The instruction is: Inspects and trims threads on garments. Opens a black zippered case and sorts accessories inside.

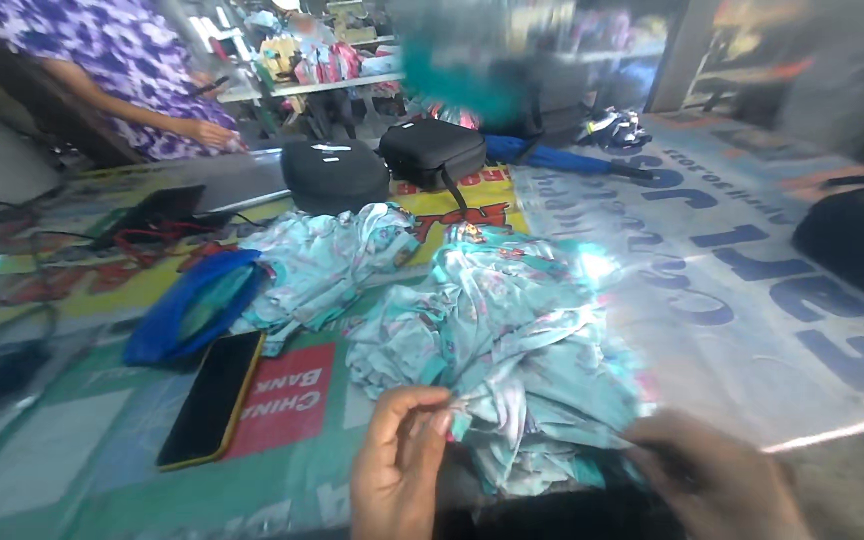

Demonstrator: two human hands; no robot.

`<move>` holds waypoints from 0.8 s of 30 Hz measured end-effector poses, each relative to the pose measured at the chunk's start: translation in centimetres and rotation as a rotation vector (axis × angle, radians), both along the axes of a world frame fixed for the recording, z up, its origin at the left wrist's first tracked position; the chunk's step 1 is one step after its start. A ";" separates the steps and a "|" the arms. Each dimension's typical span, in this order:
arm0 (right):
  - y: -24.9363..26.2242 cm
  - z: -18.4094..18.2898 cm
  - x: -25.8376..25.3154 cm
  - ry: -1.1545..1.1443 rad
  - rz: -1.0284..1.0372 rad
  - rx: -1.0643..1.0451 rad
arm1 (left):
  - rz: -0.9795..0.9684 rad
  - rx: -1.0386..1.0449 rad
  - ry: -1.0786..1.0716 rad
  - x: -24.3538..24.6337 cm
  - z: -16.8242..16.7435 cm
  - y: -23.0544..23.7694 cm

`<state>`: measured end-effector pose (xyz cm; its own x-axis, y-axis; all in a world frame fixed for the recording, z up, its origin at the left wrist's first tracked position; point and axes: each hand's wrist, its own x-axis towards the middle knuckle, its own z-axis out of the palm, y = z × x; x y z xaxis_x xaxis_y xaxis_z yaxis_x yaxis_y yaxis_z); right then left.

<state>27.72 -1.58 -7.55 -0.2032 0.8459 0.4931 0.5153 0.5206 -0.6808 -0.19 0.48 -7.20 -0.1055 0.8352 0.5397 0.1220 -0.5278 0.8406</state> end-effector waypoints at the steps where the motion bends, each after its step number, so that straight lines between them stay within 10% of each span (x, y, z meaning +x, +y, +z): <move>1: 0.1 -0.1 -0.1 -0.004 0.009 0.005 | -0.007 0.007 -0.009 0.1 0.0 0.1; 14: 1.0 0.2 0.5 0.206 -0.057 -0.099 | 0.067 0.327 0.579 4.5 0.4 0.7; 24: 3.6 -0.5 0.0 -0.324 -0.256 -0.206 | 0.068 0.155 1.024 7.5 -1.4 1.4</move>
<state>27.67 1.99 -8.05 -0.0904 0.9628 0.2548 0.8130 0.2191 -0.5394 7.28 1.89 -8.55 0.4200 0.7581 0.4988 0.7730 -0.5868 0.2410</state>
